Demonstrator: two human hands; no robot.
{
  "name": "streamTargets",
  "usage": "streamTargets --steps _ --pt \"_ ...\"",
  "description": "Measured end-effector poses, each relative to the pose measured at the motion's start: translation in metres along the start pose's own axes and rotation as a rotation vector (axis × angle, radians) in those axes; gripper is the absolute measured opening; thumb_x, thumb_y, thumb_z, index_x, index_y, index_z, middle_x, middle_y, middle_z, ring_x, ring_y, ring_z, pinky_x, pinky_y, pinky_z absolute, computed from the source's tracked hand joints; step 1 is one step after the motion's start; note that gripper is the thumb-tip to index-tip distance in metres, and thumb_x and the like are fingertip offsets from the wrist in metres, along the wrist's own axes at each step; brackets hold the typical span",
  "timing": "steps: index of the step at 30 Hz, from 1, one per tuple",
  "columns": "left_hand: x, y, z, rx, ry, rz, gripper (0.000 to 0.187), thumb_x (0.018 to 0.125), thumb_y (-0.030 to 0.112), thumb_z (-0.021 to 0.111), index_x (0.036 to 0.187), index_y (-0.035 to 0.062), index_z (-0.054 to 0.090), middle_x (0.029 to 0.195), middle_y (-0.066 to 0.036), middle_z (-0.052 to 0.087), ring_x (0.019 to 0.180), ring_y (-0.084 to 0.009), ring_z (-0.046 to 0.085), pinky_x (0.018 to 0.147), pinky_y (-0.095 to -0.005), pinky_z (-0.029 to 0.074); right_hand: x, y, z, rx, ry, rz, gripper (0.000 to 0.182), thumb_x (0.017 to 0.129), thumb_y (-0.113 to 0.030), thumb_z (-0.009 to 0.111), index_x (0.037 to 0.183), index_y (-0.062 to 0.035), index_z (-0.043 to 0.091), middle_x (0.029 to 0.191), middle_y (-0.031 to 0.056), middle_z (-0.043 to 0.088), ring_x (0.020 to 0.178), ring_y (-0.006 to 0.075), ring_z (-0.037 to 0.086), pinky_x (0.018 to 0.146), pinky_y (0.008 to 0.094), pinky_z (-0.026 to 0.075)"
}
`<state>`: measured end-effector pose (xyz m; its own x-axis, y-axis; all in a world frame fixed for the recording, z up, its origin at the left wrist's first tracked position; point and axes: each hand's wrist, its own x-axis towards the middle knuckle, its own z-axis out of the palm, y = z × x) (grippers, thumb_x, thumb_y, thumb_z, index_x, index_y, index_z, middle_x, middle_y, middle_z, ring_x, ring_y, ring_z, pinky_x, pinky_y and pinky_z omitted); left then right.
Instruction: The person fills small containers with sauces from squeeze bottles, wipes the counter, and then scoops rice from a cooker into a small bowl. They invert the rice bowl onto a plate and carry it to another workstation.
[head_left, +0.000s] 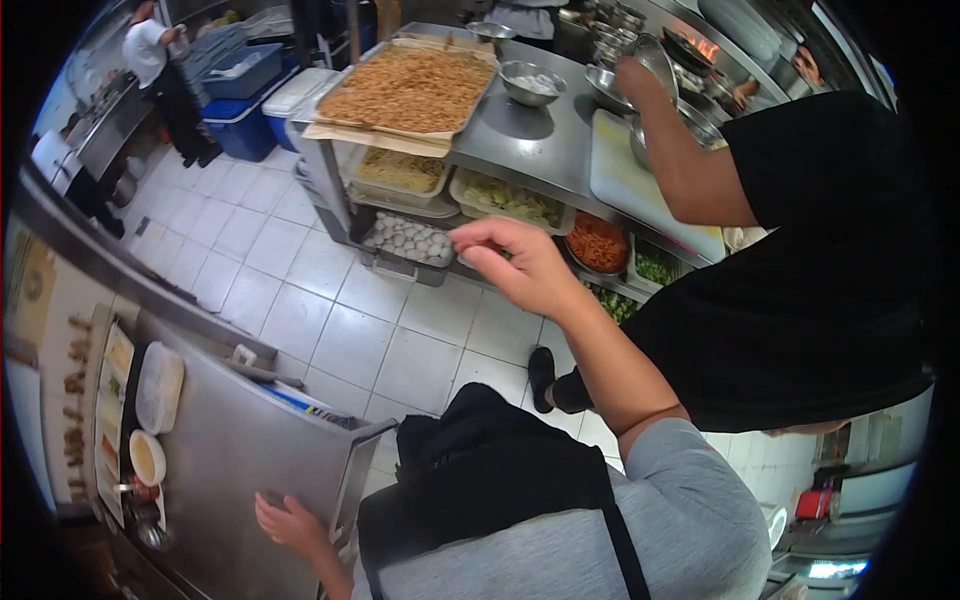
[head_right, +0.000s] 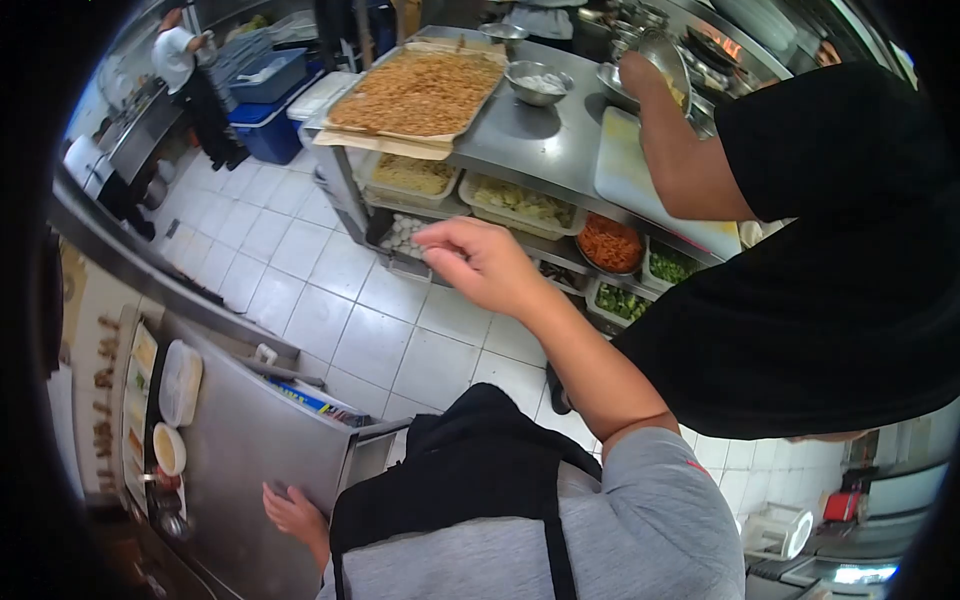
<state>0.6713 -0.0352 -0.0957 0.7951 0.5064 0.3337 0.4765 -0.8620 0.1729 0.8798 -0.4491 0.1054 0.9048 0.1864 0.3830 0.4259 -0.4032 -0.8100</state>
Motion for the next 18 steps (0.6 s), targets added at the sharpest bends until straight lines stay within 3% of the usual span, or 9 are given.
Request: streamTargets --steps 2,4,7,10,12,13,15,18 --pt "0.002 0.013 -0.008 0.052 0.001 0.017 0.048 0.083 0.028 0.044 0.124 0.0062 0.036 0.120 -0.016 0.041 0.112 -0.0336 0.038 0.090 -0.0451 0.031 0.022 0.007 0.000 -0.007 0.018 -0.100 0.020 0.079 -0.012 0.055 0.096 -0.0033 0.059 0.088 0.0091 0.061 0.076 0.0147 0.058 0.068 0.0252 0.046" --pt "0.005 0.012 -0.009 0.066 0.013 0.036 0.047 0.084 0.030 0.044 0.123 0.0059 0.038 0.119 -0.017 0.042 0.109 -0.0343 0.040 0.089 -0.0444 0.032 0.045 0.013 -0.001 0.024 -0.002 -0.059 0.018 0.081 -0.010 0.054 0.096 -0.0018 0.059 0.088 0.0066 0.060 0.077 0.0117 0.056 0.069 0.0242 0.045" --pt "0.003 -0.044 0.036 0.179 0.124 0.144 0.050 0.085 0.040 0.041 0.125 0.0101 0.039 0.118 -0.013 0.044 0.107 -0.0311 0.043 0.089 -0.0428 0.035 0.080 0.021 -0.003 0.055 -0.023 -0.025 0.018 0.081 -0.009 0.053 0.096 -0.0012 0.059 0.086 0.0053 0.059 0.077 0.0102 0.055 0.069 0.0235 0.044" --pt "0.000 -0.038 0.037 0.280 0.074 0.022 0.050 0.086 0.043 0.041 0.125 0.0123 0.039 0.119 -0.013 0.044 0.107 -0.0313 0.043 0.090 -0.0421 0.035 0.123 0.029 -0.012 0.025 0.025 -0.085 0.019 0.080 -0.010 0.054 0.097 -0.0012 0.059 0.087 0.0069 0.060 0.077 0.0120 0.056 0.069 0.0238 0.044" --pt "0.006 0.010 0.003 0.240 -0.090 -0.140 0.058 0.076 0.039 0.056 0.126 0.0170 0.037 0.125 -0.009 0.039 0.115 -0.0253 0.036 0.093 -0.0435 0.030 0.157 0.032 -0.022 -0.014 0.075 -0.155 0.020 0.079 -0.012 0.055 0.096 -0.0015 0.059 0.089 0.0098 0.061 0.078 0.0163 0.059 0.069 0.0257 0.046" --pt "0.012 0.031 -0.016 0.214 -0.168 -0.233 0.065 0.071 0.037 0.064 0.127 0.0194 0.036 0.128 -0.007 0.037 0.119 -0.0223 0.033 0.095 -0.0441 0.027 0.174 0.032 -0.028 0.011 0.098 -0.119 0.021 0.080 -0.013 0.055 0.097 -0.0015 0.059 0.087 0.0067 0.061 0.078 0.0133 0.057 0.070 0.0243 0.045" --pt "0.024 0.045 -0.035 0.241 -0.271 -0.292 0.063 0.072 0.035 0.063 0.126 0.0178 0.037 0.128 -0.006 0.037 0.119 -0.0230 0.034 0.094 -0.0443 0.028 0.207 0.029 -0.046 0.033 0.107 -0.041 0.024 0.083 -0.010 0.053 0.106 -0.0035 0.056 0.092 0.0021 0.058 0.084 0.0094 0.052 0.076 0.0227 0.041" --pt "0.028 0.051 -0.034 0.261 -0.324 -0.324 0.059 0.074 0.033 0.062 0.125 0.0159 0.038 0.127 -0.006 0.039 0.118 -0.0239 0.034 0.094 -0.0440 0.028 0.265 0.027 -0.078 -0.033 0.181 -0.153 0.031 0.086 -0.017 0.050 0.114 -0.0042 0.050 0.098 0.0021 0.055 0.090 0.0095 0.049 0.080 0.0229 0.039"
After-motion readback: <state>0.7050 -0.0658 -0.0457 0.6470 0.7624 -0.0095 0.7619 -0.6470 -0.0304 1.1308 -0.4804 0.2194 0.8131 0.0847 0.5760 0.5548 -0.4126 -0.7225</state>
